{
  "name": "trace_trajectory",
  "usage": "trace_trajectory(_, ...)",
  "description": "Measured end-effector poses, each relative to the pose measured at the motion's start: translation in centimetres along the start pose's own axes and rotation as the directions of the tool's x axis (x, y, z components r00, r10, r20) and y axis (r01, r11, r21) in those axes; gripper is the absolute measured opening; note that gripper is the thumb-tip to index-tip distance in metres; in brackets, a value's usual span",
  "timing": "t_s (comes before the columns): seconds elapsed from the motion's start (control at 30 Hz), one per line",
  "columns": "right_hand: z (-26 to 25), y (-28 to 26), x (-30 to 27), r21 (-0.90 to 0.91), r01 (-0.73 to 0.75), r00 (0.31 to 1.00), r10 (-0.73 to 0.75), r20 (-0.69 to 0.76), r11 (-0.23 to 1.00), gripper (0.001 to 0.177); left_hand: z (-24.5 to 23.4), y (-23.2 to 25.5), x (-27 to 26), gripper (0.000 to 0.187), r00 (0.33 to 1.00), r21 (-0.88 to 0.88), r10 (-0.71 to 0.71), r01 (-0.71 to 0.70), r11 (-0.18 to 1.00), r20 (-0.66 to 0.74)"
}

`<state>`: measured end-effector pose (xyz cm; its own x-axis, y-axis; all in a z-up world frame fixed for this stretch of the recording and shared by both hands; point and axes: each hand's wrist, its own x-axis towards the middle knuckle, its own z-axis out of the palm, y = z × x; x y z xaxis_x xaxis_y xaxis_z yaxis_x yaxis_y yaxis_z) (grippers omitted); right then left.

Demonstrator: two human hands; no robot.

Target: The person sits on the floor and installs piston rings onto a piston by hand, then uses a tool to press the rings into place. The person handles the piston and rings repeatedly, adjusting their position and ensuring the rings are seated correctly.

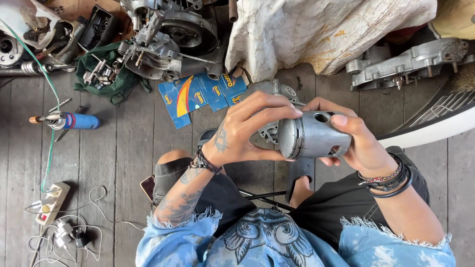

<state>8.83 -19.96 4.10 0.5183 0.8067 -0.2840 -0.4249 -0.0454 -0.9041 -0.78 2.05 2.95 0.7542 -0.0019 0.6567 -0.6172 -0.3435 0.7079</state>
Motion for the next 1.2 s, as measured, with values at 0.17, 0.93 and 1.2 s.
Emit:
trace_trajectory(0.17,-0.1,0.4,-0.1,-0.024,0.004,1.000,-0.005,-0.020,1.000,0.065,0.3,0.0,-0.3,0.051,0.999,-0.003,0.033,-0.033,0.999,-0.018)
trace_trajectory(0.93,2.6,-1.1,-1.5,-0.712,0.444,0.823,-0.562,0.084,0.544,0.065,-0.3,1.9,-0.5,0.059,0.987,-0.051,-0.075,0.083,0.995,0.144)
trace_trajectory(1.2,1.5,0.0,-1.1,-0.693,0.430,0.816,-0.578,0.024,0.579,0.061,-0.4,2.1,-0.4,0.082,0.970,-0.028,-0.155,0.163,0.986,0.185)
